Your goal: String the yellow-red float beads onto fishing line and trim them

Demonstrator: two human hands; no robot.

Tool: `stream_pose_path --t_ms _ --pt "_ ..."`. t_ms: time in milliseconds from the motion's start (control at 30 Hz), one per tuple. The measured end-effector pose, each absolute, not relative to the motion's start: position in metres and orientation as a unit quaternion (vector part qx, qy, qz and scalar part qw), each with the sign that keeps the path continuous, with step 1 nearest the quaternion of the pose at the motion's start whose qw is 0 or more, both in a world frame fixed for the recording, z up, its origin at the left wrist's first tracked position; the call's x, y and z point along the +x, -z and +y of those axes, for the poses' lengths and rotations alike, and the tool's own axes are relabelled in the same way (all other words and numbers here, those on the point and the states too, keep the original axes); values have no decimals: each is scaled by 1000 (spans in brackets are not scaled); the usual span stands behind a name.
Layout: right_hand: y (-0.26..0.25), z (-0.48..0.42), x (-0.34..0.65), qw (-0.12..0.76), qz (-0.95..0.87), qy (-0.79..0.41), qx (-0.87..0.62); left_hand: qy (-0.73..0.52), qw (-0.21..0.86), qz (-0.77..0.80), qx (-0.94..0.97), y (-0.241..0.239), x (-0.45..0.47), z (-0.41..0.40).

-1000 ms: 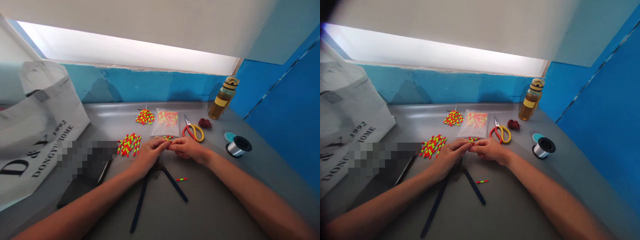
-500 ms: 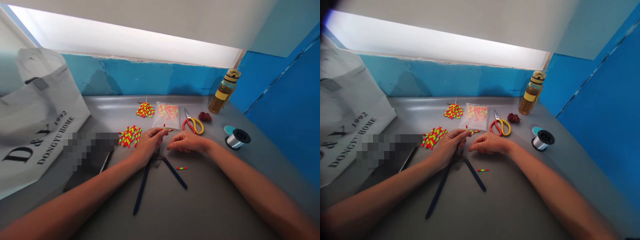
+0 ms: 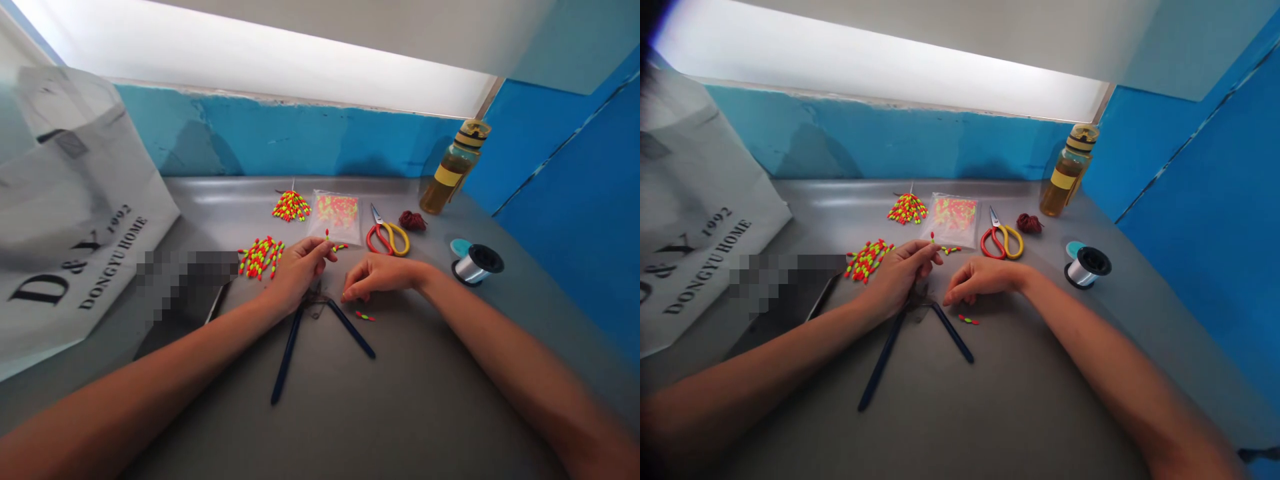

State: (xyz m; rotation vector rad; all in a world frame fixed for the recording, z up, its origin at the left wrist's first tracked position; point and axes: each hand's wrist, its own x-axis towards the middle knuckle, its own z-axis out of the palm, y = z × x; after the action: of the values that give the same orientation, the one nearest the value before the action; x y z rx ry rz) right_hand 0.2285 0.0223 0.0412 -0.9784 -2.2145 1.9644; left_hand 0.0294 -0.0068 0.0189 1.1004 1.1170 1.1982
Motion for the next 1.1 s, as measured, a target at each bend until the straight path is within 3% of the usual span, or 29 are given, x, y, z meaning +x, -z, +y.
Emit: stream_pose_path --t_ms 233,633,733,900,1100 --pt "-49 27 234 -43 -752 -610 -246 -487 528 484 500 -14 26 -5" --pt "-55 24 233 -64 -773 -593 -218 -481 528 482 507 -15 26 -5" --pt "-44 24 230 -9 -750 -603 -273 -468 526 481 523 -15 26 -6" --pt "-22 22 219 208 -647 -623 -387 -420 480 489 595 -17 25 -8" --pt "-22 23 221 293 -582 -661 -372 -391 442 491 641 -12 26 -8"
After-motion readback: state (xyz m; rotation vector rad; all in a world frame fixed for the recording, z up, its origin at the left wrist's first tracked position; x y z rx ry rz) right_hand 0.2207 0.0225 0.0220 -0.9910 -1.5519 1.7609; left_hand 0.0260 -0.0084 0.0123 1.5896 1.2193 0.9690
